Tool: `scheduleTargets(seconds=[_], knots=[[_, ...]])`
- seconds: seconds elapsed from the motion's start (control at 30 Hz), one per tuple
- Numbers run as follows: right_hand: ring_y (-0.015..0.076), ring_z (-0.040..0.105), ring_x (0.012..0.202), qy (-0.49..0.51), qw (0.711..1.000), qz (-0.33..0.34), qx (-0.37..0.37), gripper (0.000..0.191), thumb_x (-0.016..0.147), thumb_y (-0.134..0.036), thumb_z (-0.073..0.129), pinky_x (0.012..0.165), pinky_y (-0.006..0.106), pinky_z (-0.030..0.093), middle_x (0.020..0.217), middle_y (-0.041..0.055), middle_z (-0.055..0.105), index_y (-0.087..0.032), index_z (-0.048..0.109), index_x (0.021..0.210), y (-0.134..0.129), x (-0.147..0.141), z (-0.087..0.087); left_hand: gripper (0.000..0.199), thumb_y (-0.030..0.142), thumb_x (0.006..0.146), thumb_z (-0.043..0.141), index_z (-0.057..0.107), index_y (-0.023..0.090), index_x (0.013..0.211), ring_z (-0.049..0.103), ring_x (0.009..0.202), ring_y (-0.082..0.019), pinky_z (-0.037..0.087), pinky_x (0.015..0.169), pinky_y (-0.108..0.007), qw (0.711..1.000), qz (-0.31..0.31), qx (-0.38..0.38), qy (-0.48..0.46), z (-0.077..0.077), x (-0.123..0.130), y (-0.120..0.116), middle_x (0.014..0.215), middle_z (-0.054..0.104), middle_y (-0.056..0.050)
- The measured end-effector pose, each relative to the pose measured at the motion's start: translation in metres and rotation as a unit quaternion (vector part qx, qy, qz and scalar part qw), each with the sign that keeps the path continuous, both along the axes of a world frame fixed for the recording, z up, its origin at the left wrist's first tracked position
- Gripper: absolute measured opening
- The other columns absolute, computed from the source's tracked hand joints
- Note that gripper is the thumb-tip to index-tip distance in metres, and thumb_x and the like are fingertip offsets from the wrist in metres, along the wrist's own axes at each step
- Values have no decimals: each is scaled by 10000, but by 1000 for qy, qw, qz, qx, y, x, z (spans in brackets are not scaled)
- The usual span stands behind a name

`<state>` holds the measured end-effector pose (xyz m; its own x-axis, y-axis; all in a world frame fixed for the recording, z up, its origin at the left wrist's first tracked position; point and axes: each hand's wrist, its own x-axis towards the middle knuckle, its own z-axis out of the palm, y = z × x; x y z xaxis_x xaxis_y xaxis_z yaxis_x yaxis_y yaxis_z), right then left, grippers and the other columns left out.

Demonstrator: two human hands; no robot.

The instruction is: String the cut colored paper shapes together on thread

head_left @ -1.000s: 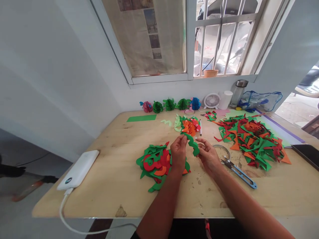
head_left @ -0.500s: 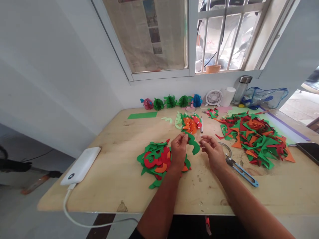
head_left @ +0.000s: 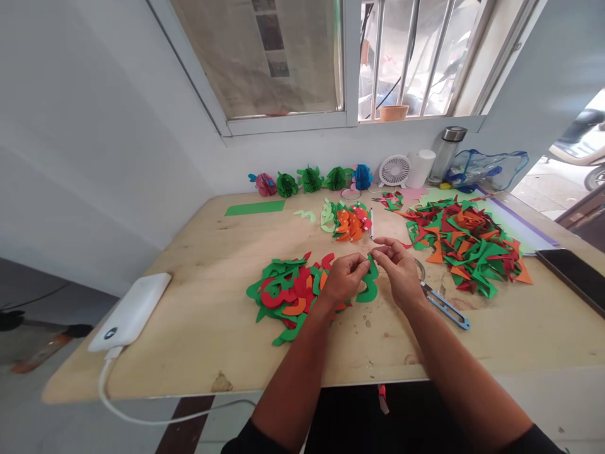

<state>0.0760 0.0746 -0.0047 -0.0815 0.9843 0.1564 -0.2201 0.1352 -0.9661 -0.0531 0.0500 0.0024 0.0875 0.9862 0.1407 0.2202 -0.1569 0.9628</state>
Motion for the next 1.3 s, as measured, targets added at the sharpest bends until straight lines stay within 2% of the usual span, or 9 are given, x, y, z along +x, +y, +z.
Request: scheduleTargets(seconds=[0.17,0.33,0.67,0.9,1.1,1.3], knots=[[109,511,581,-15,1000,16,-5,312,680,-334,682,554,244,387,651,-45,576,-212,581,949,1,1,-3,280,337,801,490,514,156,589,386,533,-87,312,536,-222,1000,2,4,19,1,0,-1,551,448,39],[108,511,578,-11,1000,18,-8,317,676,-321,687,553,244,391,641,-49,573,-210,579,953,2,1,-3,269,323,803,485,557,148,611,432,561,-97,336,549,-222,1000,5,6,16,-2,0,2,572,498,24],[105,497,579,4,999,-36,-22,357,654,-329,709,548,241,380,647,-34,583,-192,578,957,2,1,-2,230,361,760,541,606,142,736,417,525,-78,314,497,-201,999,-23,-32,-36,-8,4,0,606,513,29],[112,508,570,1,999,-38,-15,370,650,-356,708,543,248,395,636,-35,574,-189,576,952,1,1,-2,208,320,738,545,632,132,723,455,576,-97,353,541,-211,999,-2,-14,-48,-13,8,3,642,558,0],[128,525,578,-7,999,-36,-10,377,670,-365,700,541,258,407,648,-27,592,-197,571,982,1,1,-5,229,341,733,544,638,132,722,436,562,-95,339,515,-209,997,16,-35,-64,-8,11,1,628,541,5],[118,524,595,8,999,-34,-13,381,679,-338,708,556,250,409,659,-28,596,-192,573,1004,1,1,-7,207,319,737,534,625,141,687,450,568,-103,359,542,-218,998,25,-15,-52,-9,12,2,587,523,15]])
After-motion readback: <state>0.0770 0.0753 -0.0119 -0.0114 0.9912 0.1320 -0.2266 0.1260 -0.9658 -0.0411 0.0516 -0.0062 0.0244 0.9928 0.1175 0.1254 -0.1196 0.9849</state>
